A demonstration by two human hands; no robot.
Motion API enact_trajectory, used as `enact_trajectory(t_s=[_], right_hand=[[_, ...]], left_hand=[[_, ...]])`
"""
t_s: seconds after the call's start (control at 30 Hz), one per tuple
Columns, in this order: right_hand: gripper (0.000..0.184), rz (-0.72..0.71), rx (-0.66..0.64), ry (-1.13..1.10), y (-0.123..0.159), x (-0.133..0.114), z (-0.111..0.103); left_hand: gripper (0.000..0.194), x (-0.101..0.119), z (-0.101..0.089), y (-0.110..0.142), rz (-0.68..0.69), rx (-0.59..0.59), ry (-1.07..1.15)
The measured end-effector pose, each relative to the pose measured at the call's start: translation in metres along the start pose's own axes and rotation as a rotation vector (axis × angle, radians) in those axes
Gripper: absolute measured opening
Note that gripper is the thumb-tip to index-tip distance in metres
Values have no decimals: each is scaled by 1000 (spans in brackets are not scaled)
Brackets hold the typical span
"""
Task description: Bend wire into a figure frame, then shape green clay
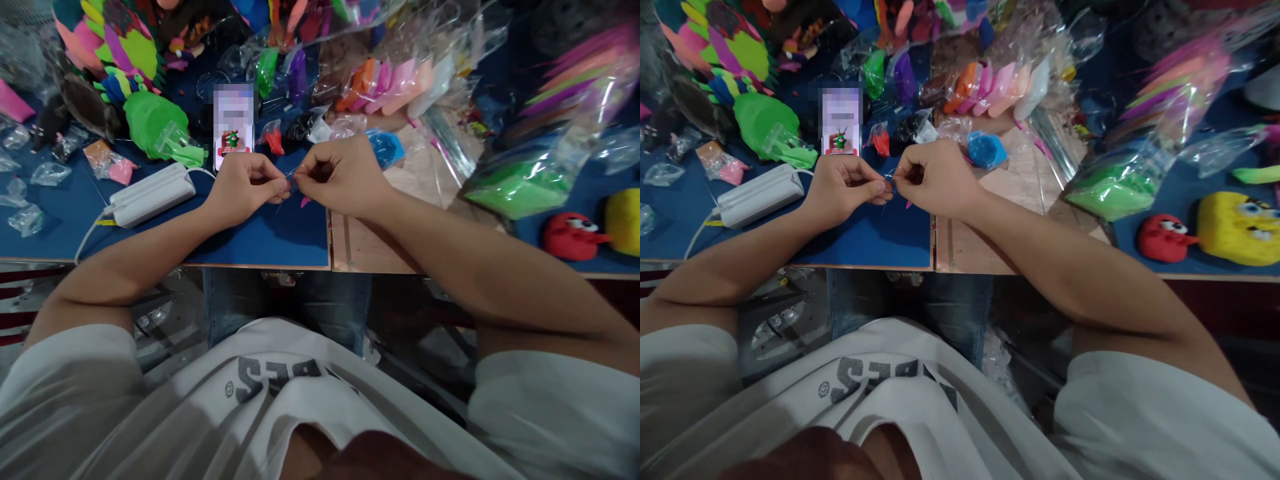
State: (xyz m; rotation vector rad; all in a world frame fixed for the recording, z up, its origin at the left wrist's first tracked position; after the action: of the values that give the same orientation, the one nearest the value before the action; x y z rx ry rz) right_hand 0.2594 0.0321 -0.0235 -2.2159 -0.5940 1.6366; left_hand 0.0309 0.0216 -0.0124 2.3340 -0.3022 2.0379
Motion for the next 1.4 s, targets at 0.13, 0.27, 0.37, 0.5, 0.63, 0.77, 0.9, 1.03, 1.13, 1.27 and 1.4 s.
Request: enact_trajectory(t_s=[0.13, 0.27, 0.37, 0.5, 0.63, 0.77, 0.9, 1.03, 1.13, 1.27, 1.4], right_hand=[[30, 42, -9, -100, -1, 6, 3], [48, 138, -69, -249, -2, 12, 6], [57, 190, -138, -316, -2, 13, 8], [59, 153, -158, -316, -3, 14, 9], [60, 115, -140, -263, -3, 18, 10], [61, 129, -127, -266, -2, 19, 11], [58, 127, -141, -326, -2, 13, 11], [55, 140, -135, -343, -2, 9, 10], [55, 143, -144, -353, -2, 8, 10], [54, 93, -121, -327, 2, 5, 12], [48, 36, -23, -224, 9, -7, 14]], left_hand=[[29, 3, -3, -4, -68, -15, 28], [29, 5, -5, -5, -106, -52, 115], [31, 3, -6, -7, -109, -75, 185], [31, 1, -7, -8, -124, -105, 166], [26, 4, -5, -7, -125, -100, 148], [25, 2, -2, -7, -96, -86, 198], [26, -3, 0, -9, -15, -76, 212], [23, -3, 0, -10, 41, -60, 203], [25, -1, 1, -10, 43, -42, 170], [29, 1, 1, -9, 69, 12, 113], [31, 1, 0, -7, 154, 79, 36]])
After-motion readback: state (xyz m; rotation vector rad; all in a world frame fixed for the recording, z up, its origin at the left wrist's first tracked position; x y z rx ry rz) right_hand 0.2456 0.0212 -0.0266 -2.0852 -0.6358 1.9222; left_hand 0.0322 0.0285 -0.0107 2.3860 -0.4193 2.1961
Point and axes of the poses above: each hand's wrist, its own y-axis away from the middle knuckle, its own z-axis out of the palm, x = y × z, the point moved 2 cm from there along -y, towards the middle knuckle, and after that the axes turned 12 degrees about x, right-handed, at the moved point
